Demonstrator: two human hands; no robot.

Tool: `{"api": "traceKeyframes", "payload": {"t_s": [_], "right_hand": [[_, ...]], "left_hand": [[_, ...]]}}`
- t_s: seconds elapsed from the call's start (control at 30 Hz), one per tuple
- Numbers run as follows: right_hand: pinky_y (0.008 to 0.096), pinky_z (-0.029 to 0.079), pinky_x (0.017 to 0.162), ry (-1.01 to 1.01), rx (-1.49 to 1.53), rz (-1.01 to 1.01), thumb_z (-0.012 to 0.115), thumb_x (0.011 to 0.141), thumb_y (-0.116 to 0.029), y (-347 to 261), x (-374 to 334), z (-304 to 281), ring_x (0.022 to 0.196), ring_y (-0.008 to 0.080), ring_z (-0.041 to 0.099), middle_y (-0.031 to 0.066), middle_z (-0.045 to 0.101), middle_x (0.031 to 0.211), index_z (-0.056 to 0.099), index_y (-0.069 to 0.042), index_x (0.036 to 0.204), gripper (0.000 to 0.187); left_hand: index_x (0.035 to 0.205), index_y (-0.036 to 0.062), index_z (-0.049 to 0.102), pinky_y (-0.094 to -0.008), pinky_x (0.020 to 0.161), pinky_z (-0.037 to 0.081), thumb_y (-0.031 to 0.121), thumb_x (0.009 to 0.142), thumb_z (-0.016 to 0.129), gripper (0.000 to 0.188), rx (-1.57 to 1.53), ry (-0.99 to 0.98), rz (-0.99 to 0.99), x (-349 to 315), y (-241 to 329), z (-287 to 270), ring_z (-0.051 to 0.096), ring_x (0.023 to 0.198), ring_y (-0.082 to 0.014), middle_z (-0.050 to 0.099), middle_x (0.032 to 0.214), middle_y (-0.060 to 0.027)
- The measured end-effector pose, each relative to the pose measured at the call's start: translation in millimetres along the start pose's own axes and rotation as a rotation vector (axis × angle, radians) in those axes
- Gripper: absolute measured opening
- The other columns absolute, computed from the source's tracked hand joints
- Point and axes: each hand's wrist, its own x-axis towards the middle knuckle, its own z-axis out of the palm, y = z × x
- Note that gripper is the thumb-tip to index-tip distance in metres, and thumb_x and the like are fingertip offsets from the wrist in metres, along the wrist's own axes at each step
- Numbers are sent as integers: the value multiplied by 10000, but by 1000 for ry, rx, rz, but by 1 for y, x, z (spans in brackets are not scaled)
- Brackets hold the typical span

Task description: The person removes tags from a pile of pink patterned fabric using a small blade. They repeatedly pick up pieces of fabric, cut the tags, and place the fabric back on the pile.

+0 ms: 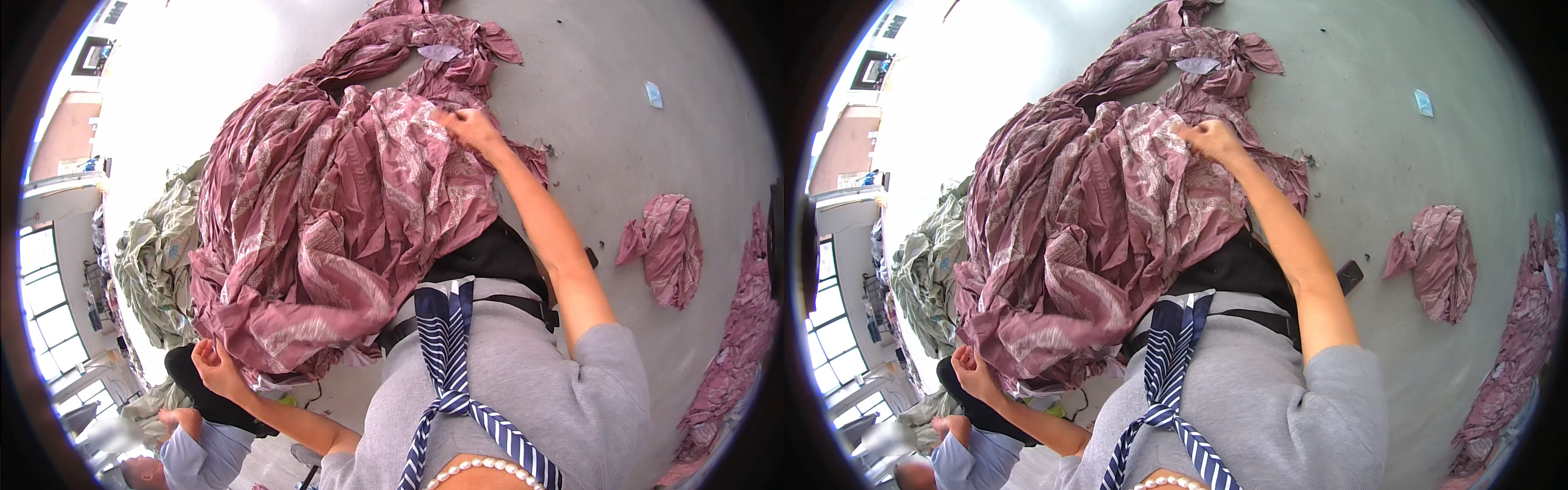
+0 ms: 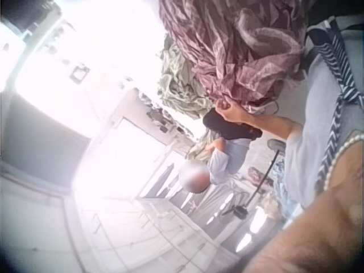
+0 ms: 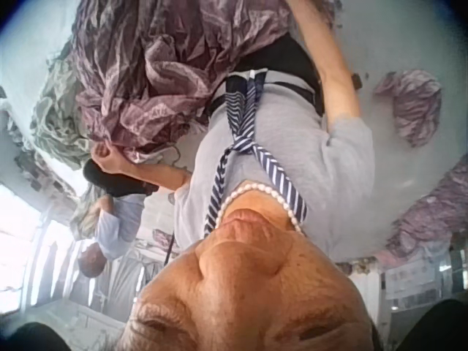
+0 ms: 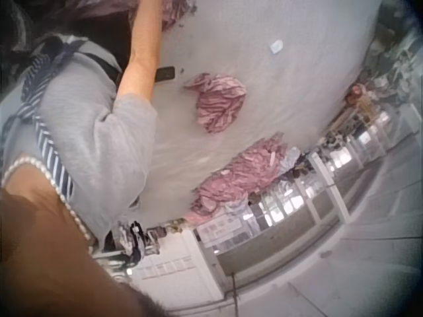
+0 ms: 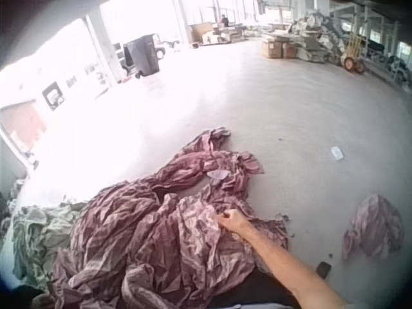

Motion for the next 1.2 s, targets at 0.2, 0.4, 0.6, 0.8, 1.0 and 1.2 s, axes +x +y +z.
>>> {"api": "traceKeyframes", "payload": {"t_s": [0.2, 0.4, 0.6, 0.8, 1.0, 1.2], "right_hand": [[372, 510, 662, 20, -127, -546, 674, 797, -239, -38, -46, 35, 700, 254, 667, 157, 680, 822, 689, -47, 936, 238], [413, 501, 628, -289, -308, -818, 680, 697, -87, -43, -134, 70, 708, 332, 644, 145, 635, 726, 610, -91, 897, 212], [415, 497, 599, -224, -322, -901, 632, 700, -46, -37, -134, 80, 684, 344, 635, 147, 604, 687, 582, -61, 903, 210], [447, 512, 566, -321, -659, -1048, 548, 746, -102, -10, -141, 98, 643, 332, 645, 131, 621, 678, 574, -25, 885, 160], [389, 519, 564, -304, -813, -964, 532, 768, -96, -9, -155, 88, 687, 269, 646, 108, 642, 783, 604, -43, 870, 135], [292, 458, 525, 301, -200, -858, 610, 738, -1, 12, -176, -16, 599, 159, 574, 27, 619, 743, 608, -87, 834, 129]], "left_hand": [[1024, 21, 635, -228, 707, 510, 68, 859, 671, 175, -706, -240, 117, -22, 149, 59, 630, 885, -137, 661, 1068, -115], [963, 28, 671, -217, 667, 507, 48, 802, 706, 166, -771, -680, 433, -24, 240, 145, 619, 921, -108, 656, 1097, -84], [1023, 38, 664, -266, 735, 487, 123, 798, 724, 248, -575, -701, 719, -38, 267, 211, 629, 941, -157, 655, 1124, -90], [999, 74, 668, -381, 764, 491, 295, 790, 720, 309, -449, -824, 1095, -70, 300, 246, 632, 919, -277, 662, 970, -97], [915, 37, 697, -339, 713, 504, 173, 779, 703, 192, -316, -1074, 1151, -96, 311, 301, 637, 771, -216, 656, 790, -109], [838, 19, 699, -320, 648, 510, 76, 719, 676, 134, -370, -1765, 787, -46, 226, 200, 664, 668, -206, 669, 745, -149]]}}
